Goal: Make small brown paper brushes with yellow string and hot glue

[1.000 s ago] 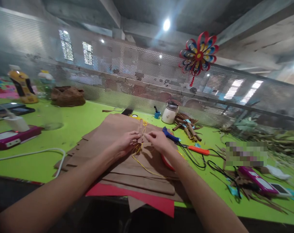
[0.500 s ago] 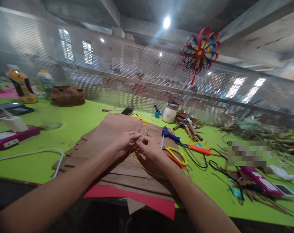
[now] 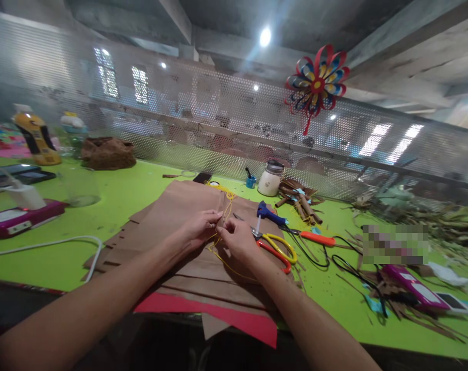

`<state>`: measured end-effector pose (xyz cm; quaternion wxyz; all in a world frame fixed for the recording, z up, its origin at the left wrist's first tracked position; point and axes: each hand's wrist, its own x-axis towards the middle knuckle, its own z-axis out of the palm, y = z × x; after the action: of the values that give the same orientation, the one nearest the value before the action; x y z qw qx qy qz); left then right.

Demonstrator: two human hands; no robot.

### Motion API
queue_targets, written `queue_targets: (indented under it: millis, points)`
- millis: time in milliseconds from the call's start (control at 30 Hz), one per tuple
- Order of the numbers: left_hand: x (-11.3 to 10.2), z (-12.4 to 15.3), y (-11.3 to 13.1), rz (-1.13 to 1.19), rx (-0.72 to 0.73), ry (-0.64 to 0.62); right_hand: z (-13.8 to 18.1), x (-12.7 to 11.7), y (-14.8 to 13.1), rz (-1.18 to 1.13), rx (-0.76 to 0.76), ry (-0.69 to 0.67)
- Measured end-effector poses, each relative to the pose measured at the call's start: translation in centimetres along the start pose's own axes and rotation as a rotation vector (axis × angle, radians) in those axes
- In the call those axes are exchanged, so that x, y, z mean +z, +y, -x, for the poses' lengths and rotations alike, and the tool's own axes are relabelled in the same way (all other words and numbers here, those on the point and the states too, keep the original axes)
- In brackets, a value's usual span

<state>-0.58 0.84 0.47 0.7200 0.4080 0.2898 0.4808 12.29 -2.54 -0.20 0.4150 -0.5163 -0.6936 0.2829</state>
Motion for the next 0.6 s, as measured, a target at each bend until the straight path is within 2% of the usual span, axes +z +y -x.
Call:
queue_targets:
  millis: [300,600]
  points:
    - [-0.39,-0.35,-0.35,0.018,0.020,-0.023,0.40,-0.15,-0.29,-0.002,0.008,-0.031]
    - [-0.05,-0.20,-0.26,0.008,0.034,0.007,0.68,0.14,-0.54,0.048,-0.027,0.014]
